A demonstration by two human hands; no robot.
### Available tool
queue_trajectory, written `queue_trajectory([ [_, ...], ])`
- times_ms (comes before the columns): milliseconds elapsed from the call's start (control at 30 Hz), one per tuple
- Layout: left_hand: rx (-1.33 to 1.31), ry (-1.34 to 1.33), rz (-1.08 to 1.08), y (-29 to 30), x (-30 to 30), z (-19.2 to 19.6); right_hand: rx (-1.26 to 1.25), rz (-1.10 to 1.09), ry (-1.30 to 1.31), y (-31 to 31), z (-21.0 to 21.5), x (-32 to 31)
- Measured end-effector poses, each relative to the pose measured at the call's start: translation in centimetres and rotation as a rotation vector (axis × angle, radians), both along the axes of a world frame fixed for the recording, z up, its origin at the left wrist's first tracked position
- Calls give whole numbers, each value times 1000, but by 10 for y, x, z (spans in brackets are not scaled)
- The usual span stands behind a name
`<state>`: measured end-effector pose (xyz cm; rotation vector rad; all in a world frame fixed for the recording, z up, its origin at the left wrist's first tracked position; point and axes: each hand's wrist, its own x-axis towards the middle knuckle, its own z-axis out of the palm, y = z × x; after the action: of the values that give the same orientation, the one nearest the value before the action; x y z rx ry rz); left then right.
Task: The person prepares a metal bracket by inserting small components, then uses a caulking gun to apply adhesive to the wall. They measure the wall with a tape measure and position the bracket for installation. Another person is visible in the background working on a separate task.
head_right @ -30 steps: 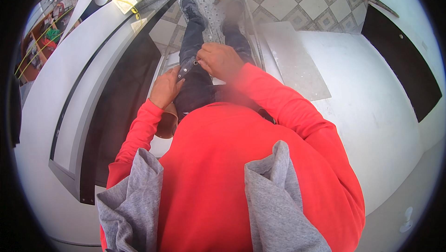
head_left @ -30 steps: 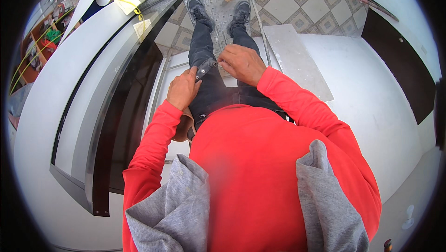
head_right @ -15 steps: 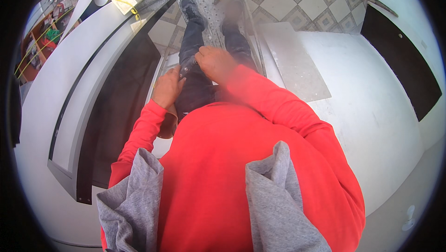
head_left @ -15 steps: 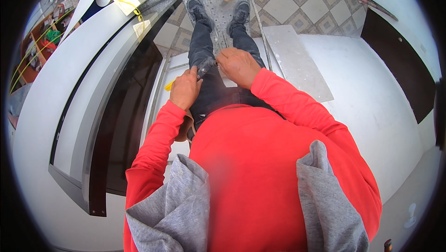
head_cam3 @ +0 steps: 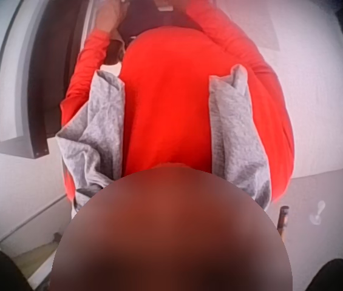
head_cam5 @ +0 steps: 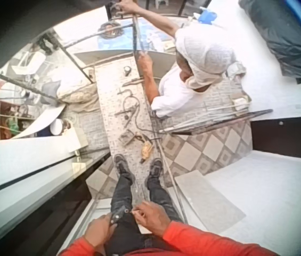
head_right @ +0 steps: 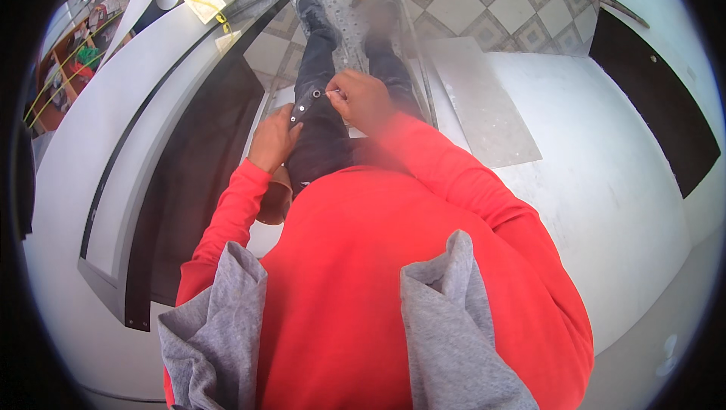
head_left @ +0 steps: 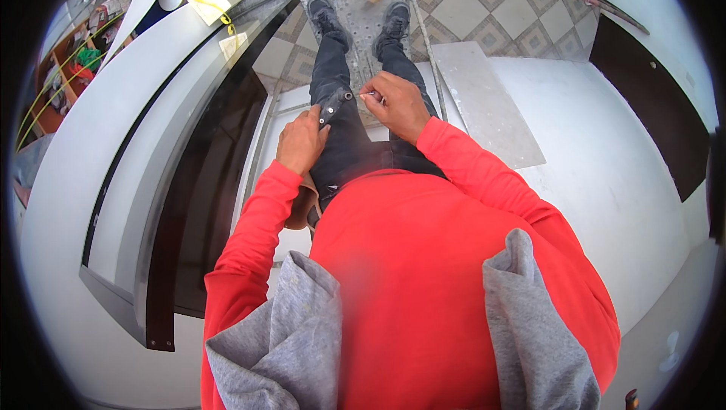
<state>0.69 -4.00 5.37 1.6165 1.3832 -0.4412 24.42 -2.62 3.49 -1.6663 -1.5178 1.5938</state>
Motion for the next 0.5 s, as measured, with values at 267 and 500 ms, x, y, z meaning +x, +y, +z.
queue_trajectory([
  [267, -14, 14, -31, -1, -2, 3, 220, 185, -22, 7, -7, 0],
  [500, -4, 23, -61, 1, 0, 7, 349, 345, -88, 13, -5, -4],
])
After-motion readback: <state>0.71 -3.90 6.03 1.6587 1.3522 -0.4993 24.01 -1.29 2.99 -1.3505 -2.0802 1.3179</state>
